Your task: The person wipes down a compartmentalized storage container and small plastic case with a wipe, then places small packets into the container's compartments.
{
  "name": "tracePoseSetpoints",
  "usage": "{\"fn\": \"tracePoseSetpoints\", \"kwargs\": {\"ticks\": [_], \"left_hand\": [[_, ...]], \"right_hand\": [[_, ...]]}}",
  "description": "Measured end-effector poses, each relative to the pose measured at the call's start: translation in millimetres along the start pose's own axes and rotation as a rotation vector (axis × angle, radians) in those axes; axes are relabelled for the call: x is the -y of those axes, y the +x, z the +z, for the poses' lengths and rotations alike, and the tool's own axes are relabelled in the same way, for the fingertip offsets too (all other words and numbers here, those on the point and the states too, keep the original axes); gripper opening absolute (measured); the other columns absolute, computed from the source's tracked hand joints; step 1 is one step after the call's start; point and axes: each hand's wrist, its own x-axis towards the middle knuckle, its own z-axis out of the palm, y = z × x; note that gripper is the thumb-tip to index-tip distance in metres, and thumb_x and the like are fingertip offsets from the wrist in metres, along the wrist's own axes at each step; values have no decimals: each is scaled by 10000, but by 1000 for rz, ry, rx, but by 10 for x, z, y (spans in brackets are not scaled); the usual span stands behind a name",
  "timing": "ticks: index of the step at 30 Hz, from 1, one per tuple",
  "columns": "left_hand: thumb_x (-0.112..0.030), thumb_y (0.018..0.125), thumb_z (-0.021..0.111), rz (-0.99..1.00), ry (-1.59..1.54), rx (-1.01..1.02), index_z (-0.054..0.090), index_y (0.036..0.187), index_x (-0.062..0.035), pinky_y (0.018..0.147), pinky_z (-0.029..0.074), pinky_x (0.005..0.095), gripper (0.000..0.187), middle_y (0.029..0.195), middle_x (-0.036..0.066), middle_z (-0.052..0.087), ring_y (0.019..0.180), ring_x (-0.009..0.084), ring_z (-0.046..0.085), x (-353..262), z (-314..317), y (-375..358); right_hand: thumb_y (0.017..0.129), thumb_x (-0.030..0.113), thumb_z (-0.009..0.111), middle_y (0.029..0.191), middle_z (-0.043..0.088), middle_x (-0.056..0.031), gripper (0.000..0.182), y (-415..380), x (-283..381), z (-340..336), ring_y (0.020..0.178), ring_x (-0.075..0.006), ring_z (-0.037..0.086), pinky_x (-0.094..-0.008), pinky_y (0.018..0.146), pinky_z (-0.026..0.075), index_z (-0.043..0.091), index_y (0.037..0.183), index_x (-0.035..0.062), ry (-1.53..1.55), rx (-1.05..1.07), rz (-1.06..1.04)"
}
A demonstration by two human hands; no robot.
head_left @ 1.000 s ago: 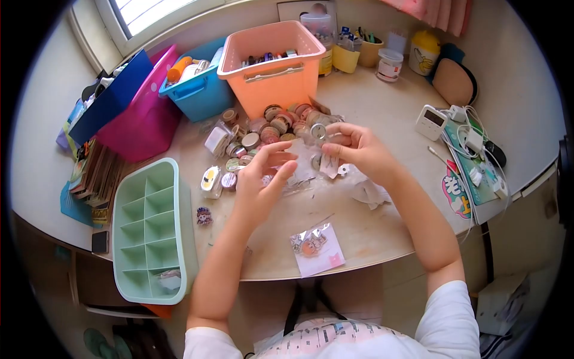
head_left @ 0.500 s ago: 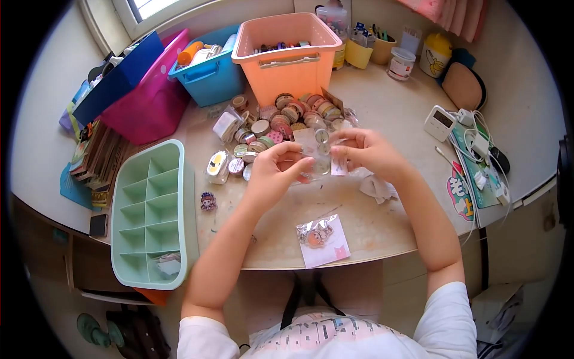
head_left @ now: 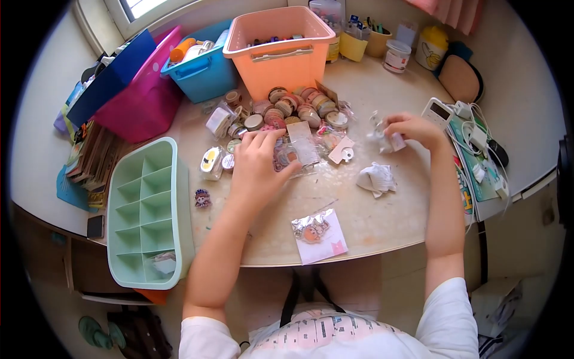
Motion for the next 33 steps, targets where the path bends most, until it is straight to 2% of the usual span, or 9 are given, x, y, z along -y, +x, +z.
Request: {"fn": "tracePoseSetpoints", "kwargs": {"ticks": [3,7,9,11,17,23,27,29,33], "left_hand": [[-285,731,925,20,83,46,706,1251,-44,1094,419,480,614,1236,129,726,1290,332,556,-68,-38,-20],[-288,726,920,51,123,110,698,1249,-35,1075,390,477,623,1220,115,715,1305,320,529,-36,-15,-47],[-285,719,923,45,110,105,700,1246,-40,1078,390,478,622,1215,113,713,1302,322,531,-26,-7,-36],[-282,713,926,41,98,106,703,1242,-44,1082,391,479,622,1211,111,710,1298,324,532,-28,-8,-33],[-255,689,940,44,52,96,707,1239,-65,1096,390,485,628,1235,106,696,1302,330,527,-50,-15,-26],[-271,678,960,-8,85,109,716,1259,-81,1134,389,503,658,1283,104,687,1341,353,499,-67,-108,-23],[-286,721,933,23,185,179,702,1291,-110,1184,302,532,640,1308,79,676,1412,349,452,8,-202,-24],[-290,737,922,67,190,256,697,1303,-121,1198,275,539,632,1324,67,671,1434,345,436,68,-199,-23],[-312,763,911,174,114,279,695,1316,-139,1220,263,535,619,1363,57,656,1469,338,417,74,-206,9]], "right_hand": [[921,232,707,1029,718,-25,333,8,103,119,994,-134,652,-290,864,527,732,1195,44,-119,128,-45],[946,292,738,1155,714,-102,375,-134,310,423,1054,-229,662,-355,986,514,733,1244,63,-430,-244,-25],[936,321,768,1156,717,-157,392,-18,300,607,1132,-325,642,-410,1048,487,742,1251,90,-584,-540,-546],[904,347,810,1160,689,-160,432,43,403,902,1203,-334,593,-430,1073,463,741,1256,107,-316,-328,-569],[789,457,885,1338,575,-147,658,7,448,1195,1303,-373,483,-481,1135,396,699,1316,111,-571,-375,-603],[761,296,926,1172,666,-129,553,-111,456,898,1139,-331,621,-427,984,507,711,1214,61,-423,-133,-551],[800,251,905,1074,726,-144,460,-159,515,825,1019,-333,676,-406,870,541,717,1161,37,-335,-93,-450],[827,270,888,1135,718,-145,429,-188,576,930,1069,-330,663,-417,929,532,724,1151,43,-334,-270,-582],[852,283,864,1239,684,-144,454,-260,630,1181,1214,-325,597,-421,1066,484,716,1221,63,-439,-276,-694]]}}
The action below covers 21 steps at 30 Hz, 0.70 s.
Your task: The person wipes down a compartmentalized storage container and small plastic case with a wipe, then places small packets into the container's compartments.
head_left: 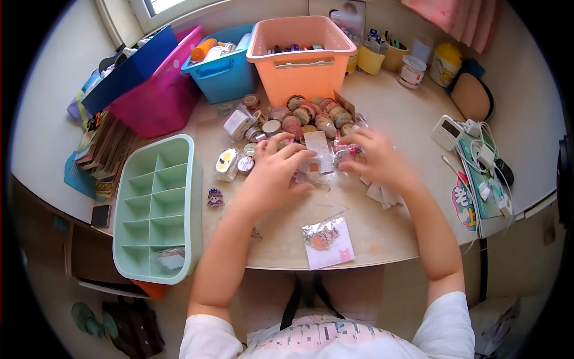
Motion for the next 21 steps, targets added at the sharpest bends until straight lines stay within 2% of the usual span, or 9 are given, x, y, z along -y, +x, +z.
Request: {"fn": "tracePoseSetpoints", "kwargs": {"ticks": [3,4,6,7,9,12,16,17,21], "left_hand": [[-331,800,901,28,-67,-187,587,1479,-164,1235,286,524,767,1485,87,597,1480,361,425,-20,-83,29],[-350,875,824,-31,-2,-298,517,1525,-146,1196,315,544,747,1504,124,559,1452,375,446,52,-82,46],[-343,939,760,-291,-39,-444,477,1544,-93,1175,365,537,713,1522,172,537,1438,414,464,351,-74,55],[-343,939,760,-294,-29,-446,477,1544,-93,1175,365,537,713,1522,172,537,1438,414,464,486,-42,48],[-316,972,718,-680,-123,-525,456,1541,-45,1146,411,534,683,1512,217,538,1394,430,516,700,57,27],[-309,965,724,-775,-133,-451,431,1553,-37,1119,448,517,711,1494,233,546,1341,435,565,852,149,24],[-315,936,750,-762,-189,-438,550,1457,-40,1046,520,468,622,1473,214,578,1245,413,638,1041,159,39],[-301,941,748,-773,-189,-492,647,1339,-36,998,544,474,489,1386,209,649,1171,404,676,1012,159,54],[-204,1006,681,-725,-127,-556,720,1186,-1,913,563,484,274,1146,227,741,1058,419,707,981,108,67]], "right_hand": [[876,260,832,1349,652,-124,507,-59,112,124,1316,-353,516,-466,1135,438,674,1322,78,-60,67,-79],[876,260,832,1349,652,-124,507,-64,134,127,1316,-353,516,-466,1135,438,674,1322,78,-57,69,-89],[900,203,781,1351,656,-133,439,-57,181,125,1307,-347,529,-477,1142,413,677,1307,75,-117,71,-73],[917,96,684,1313,672,-130,367,-54,203,139,1290,-335,543,-482,1144,395,677,1283,69,-118,36,-55],[908,60,658,1290,681,-124,358,-10,162,130,1274,-329,552,-477,1130,394,679,1265,72,-86,22,-59],[877,-24,595,1214,705,-97,353,-25,221,136,1217,-311,578,-459,1088,393,690,1201,77,-52,-42,-86],[867,-25,604,1154,720,-79,323,-3,309,109,1174,-292,593,-443,1079,387,707,1155,80,-49,-57,-115],[864,-25,607,1133,724,-76,312,-7,313,115,1157,-287,599,-439,1079,387,713,1138,80,-58,-69,-127],[863,-25,617,1124,726,-81,293,5,314,97,1138,-289,615,-437,1081,388,721,1115,83,-52,-59,-170]]}}
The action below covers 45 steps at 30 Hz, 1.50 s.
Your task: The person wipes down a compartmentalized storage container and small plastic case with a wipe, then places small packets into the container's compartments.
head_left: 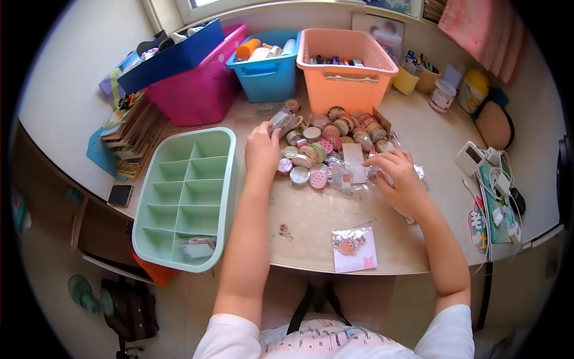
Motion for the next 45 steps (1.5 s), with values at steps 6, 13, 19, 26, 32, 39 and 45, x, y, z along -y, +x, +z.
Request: {"fn": "tracePoseSetpoints", "kwargs": {"ticks": [6,13,19,26,32,39,45], "left_hand": [[-149,1064,619,1,-307,-241,716,1181,19,798,581,418,226,1042,193,773,915,322,764,-177,-193,-3],[-192,1121,549,-231,-1168,380,642,1230,86,814,663,338,313,1141,183,745,997,291,789,-704,-232,-343],[-198,1087,608,-325,-1072,766,642,1282,78,858,665,337,340,1175,191,743,1000,277,787,-883,-187,-505],[27,949,597,-279,-1386,898,447,1533,21,977,631,404,603,1414,239,616,1230,295,695,-817,-209,-493],[-80,893,828,42,-1089,772,501,1504,-54,921,604,313,694,1376,142,645,1144,202,708,-879,-219,-597],[-241,948,825,-198,-977,831,622,1398,-48,596,445,177,530,1219,39,700,757,35,654,-784,-193,-549],[-265,1057,686,-406,-1250,842,598,1421,-7,930,626,337,454,1317,100,693,1074,178,730,-787,-160,-559]], "right_hand": [[871,-27,635,1098,729,-106,267,-8,-17,10,1142,-302,628,-438,1110,372,738,1089,87,52,-69,30],[999,155,710,1269,712,-116,539,57,40,6,1063,-216,711,-359,834,572,530,1501,78,509,-51,219],[1036,223,704,1354,634,-222,709,66,145,-35,1027,-291,756,-339,848,633,319,1577,-27,1378,-10,556],[1047,230,693,1312,663,-230,648,39,143,-7,1054,-297,757,-380,950,632,367,1554,-9,1443,-27,617],[1040,323,712,1256,699,-189,659,35,121,6,1009,-248,762,-361,903,640,403,1543,30,1372,11,579],[979,341,793,1071,754,-116,616,-2,201,-29,881,-165,748,-286,753,604,495,1436,54,970,29,551],[927,283,842,1044,752,-96,618,-21,222,-78,847,-136,741,-311,727,588,530,1440,137,781,-32,470]]}}
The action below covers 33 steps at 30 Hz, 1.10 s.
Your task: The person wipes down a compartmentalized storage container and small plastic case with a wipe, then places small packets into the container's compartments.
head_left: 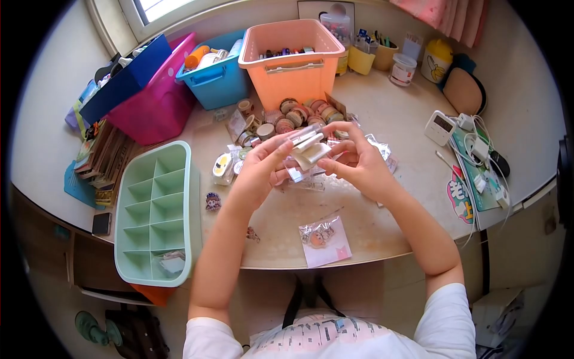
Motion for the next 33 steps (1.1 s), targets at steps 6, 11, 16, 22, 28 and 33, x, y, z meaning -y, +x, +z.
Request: {"fn": "tracePoseSetpoints", "kwargs": {"ticks": [6,11,16,22,28,33], "left_hand": [[-367,1100,595,9,49,36,617,1424,-17,921,639,329,477,1332,103,698,1051,186,749,-17,17,-22],[-440,1108,563,-47,159,28,677,1391,-89,796,627,255,465,1270,72,734,906,98,739,71,91,-18],[-460,1111,537,-58,171,34,613,1428,0,823,652,324,564,1296,168,694,949,207,761,91,156,-34],[-426,1123,522,-100,126,26,565,1462,17,830,652,334,559,1364,223,649,965,292,774,44,132,-35],[-385,1138,500,-172,246,206,573,1464,17,853,642,344,522,1333,229,680,991,267,773,55,160,-68],[-382,1149,478,-50,412,147,668,1338,4,733,620,307,470,1275,212,708,903,240,784,114,171,-52]], "right_hand": [[880,206,856,1158,711,-93,451,-43,82,49,946,-179,736,-316,769,589,725,1311,192,-252,-2,-111],[893,111,818,1246,664,-107,335,3,-27,24,1071,-236,704,-331,801,595,773,1222,150,-403,-97,-348],[934,60,764,1222,687,-95,303,97,-172,-123,1084,-237,711,-334,846,605,748,1235,83,-441,-166,-501],[983,138,733,1128,761,-75,231,44,102,-1434,982,-137,729,-297,866,602,724,1186,28,155,58,61],[855,167,772,1079,774,-153,402,47,-377,-1913,1024,-244,749,-363,889,587,712,1215,-1,-800,-82,389],[831,50,704,1153,775,-139,313,-29,-184,-1674,1083,-298,724,-380,1002,550,760,1138,58,-968,-442,-77]]}}
